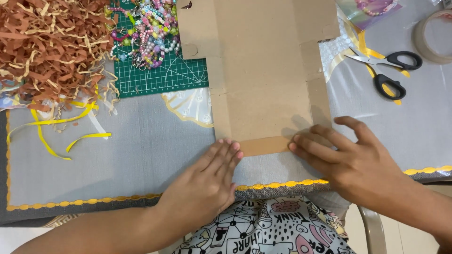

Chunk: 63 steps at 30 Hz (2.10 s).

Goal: The person folds a flat cardboard box along pre-scored lines, tucks flaps into slots, and secures the structure by hand. The box is assembled on a table with craft supplies nearby.

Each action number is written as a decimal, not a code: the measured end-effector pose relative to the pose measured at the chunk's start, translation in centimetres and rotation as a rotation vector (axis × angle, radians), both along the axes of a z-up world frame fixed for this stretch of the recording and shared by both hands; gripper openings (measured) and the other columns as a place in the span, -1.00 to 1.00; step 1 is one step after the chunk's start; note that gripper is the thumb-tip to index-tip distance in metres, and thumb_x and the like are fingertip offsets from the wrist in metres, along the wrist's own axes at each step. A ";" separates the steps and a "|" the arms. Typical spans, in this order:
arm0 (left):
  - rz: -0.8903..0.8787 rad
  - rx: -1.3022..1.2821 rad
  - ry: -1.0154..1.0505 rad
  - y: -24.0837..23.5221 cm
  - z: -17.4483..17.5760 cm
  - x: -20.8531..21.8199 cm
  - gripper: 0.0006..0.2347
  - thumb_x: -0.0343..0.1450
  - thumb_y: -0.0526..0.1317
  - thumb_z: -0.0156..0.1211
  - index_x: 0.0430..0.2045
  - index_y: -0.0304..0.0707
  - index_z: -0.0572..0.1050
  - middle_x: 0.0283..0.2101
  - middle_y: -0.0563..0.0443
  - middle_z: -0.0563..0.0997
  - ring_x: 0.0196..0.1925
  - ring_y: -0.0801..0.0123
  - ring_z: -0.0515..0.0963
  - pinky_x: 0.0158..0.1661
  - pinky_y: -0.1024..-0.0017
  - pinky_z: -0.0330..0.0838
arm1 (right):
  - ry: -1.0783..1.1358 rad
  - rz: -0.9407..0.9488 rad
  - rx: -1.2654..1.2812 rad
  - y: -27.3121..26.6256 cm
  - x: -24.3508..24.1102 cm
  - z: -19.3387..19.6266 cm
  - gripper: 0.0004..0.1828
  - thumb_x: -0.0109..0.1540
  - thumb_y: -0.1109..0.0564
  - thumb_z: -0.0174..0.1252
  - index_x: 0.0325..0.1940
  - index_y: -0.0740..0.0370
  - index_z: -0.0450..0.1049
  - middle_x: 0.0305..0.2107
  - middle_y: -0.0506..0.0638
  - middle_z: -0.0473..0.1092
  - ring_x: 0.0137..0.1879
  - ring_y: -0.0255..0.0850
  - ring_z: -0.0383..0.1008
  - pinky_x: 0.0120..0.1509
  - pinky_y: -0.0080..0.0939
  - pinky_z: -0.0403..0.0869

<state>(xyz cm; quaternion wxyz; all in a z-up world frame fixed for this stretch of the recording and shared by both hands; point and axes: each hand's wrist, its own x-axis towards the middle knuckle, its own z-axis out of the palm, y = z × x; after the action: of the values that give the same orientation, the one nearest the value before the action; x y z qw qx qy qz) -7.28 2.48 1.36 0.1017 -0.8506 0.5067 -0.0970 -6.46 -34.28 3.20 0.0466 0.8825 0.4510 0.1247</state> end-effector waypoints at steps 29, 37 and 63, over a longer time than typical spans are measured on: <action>0.091 -0.255 0.193 1.1 0.5 1.9 -0.56 0.68 0.06 0.26 0.32 -0.29 0.64 0.27 -0.14 0.65 0.36 0.09 0.55 0.46 -0.24 0.33 | 0.485 -0.124 0.416 -2.6 0.3 -0.2 -0.58 0.40 0.37 0.14 0.25 0.09 0.71 0.28 -0.12 0.62 0.34 -0.05 0.64 0.45 -0.02 0.63; 0.081 -0.424 0.321 1.0 0.2 4.8 -0.52 0.51 0.11 0.57 0.25 -0.08 0.65 -0.03 0.15 0.69 0.17 0.18 0.60 0.37 -0.11 0.27 | 0.400 -0.235 0.396 -2.1 0.2 0.0 -0.84 0.38 0.12 0.30 0.05 0.03 0.64 0.16 -0.16 0.65 0.14 -0.11 0.63 0.28 -0.01 0.47; -0.050 -0.940 0.514 0.6 4.5 4.5 -0.88 0.71 -0.36 0.11 0.00 -0.38 0.60 0.12 -0.10 0.83 0.14 0.07 0.91 0.05 0.21 0.74 | 0.382 -0.229 0.757 -1.2 -0.3 3.9 -0.90 0.43 0.31 0.22 0.02 0.26 0.60 0.14 0.19 0.70 0.31 -0.03 0.78 0.72 0.16 0.47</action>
<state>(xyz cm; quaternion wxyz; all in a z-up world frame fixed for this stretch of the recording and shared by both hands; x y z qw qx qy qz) -2.76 3.07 5.82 -0.4199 -0.7883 0.4374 -0.1046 -6.73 -35.51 7.14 -0.3507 0.8889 0.2736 0.1097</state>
